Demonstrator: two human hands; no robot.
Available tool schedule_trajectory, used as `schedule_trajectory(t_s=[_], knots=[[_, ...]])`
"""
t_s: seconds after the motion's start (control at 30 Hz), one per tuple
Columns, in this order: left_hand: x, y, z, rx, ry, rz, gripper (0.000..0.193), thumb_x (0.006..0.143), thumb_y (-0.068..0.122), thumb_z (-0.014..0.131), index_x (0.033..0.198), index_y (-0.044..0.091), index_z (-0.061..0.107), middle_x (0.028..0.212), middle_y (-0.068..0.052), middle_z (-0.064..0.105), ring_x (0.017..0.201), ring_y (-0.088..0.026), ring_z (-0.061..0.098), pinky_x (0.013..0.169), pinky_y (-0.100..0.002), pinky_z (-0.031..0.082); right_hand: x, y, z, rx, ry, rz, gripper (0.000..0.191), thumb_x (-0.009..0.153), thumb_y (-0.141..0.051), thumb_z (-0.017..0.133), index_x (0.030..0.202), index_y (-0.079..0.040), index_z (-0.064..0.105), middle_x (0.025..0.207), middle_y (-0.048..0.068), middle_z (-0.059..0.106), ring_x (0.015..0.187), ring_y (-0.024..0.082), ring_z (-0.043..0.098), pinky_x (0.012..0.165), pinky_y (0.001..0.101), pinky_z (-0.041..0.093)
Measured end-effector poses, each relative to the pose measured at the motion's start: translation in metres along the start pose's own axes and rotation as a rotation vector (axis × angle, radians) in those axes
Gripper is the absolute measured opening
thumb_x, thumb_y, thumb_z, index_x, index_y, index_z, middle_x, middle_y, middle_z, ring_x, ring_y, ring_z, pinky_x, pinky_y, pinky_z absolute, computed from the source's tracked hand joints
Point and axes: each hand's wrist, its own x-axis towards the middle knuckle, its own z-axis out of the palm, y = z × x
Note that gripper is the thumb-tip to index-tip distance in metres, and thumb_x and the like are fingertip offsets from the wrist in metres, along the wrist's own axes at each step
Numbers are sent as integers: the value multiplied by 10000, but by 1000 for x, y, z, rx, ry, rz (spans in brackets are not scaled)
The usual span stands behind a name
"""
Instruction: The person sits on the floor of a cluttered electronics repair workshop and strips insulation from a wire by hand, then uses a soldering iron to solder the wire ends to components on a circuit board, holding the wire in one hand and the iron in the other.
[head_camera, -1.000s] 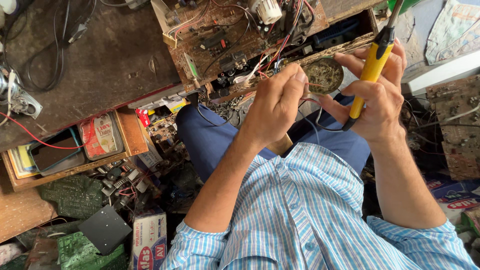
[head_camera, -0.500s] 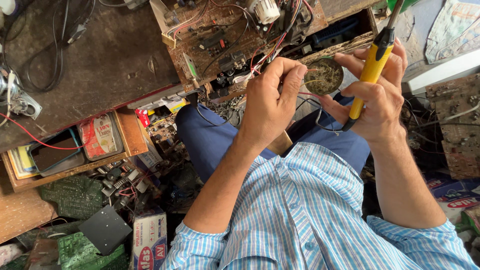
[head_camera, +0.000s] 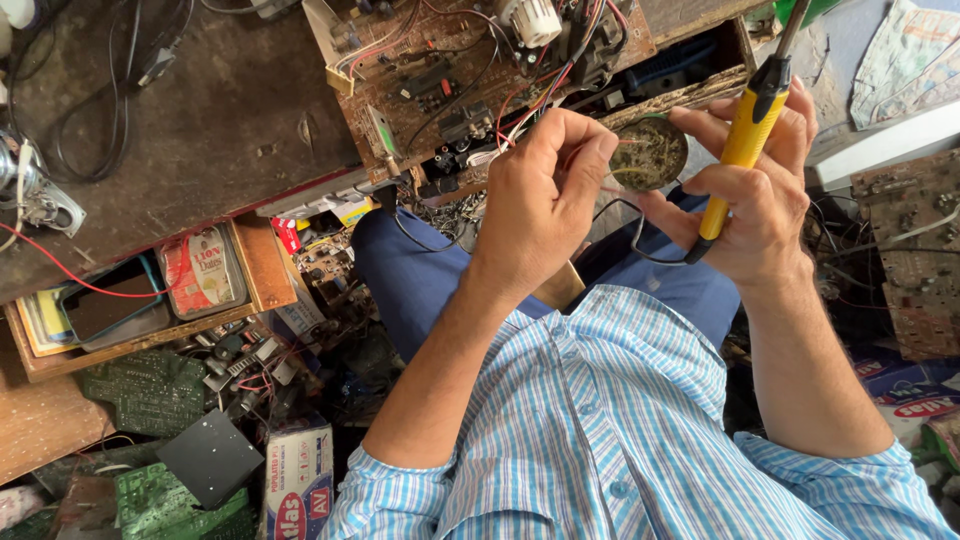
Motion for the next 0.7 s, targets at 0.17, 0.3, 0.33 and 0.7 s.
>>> schedule_trajectory(t_s=[0.17,0.3,0.33,0.7], knots=[[1,3,6,83,51,43,115,1058,114,650,1038,14,597,821,-70,713,712,-126,732,631,-281,570,1,-2,0,28,-8,0,463,890,-272,940,1069,-145,532,1331,117,735,1305,340,601,1254,632,288],[1,1,10,114,82,73,108,1045,95,654,1030,15,582,841,-88,724,727,-161,756,641,-300,583,2,-3,1,29,-12,0,455,895,-260,938,1071,-148,534,1337,115,736,1314,336,600,1230,614,280],[1,-1,11,121,84,63,111,1043,93,656,1024,15,580,831,-89,721,719,-164,754,636,-302,581,3,-4,1,29,-12,0,452,895,-256,937,1070,-149,535,1335,113,737,1315,334,598,1230,613,278],[4,-9,18,101,103,29,131,1046,122,658,1003,18,590,812,-82,718,695,-137,736,621,-291,567,0,-4,4,13,-22,-7,467,910,-273,947,1075,-142,530,1330,112,735,1320,321,596,1268,614,296]])
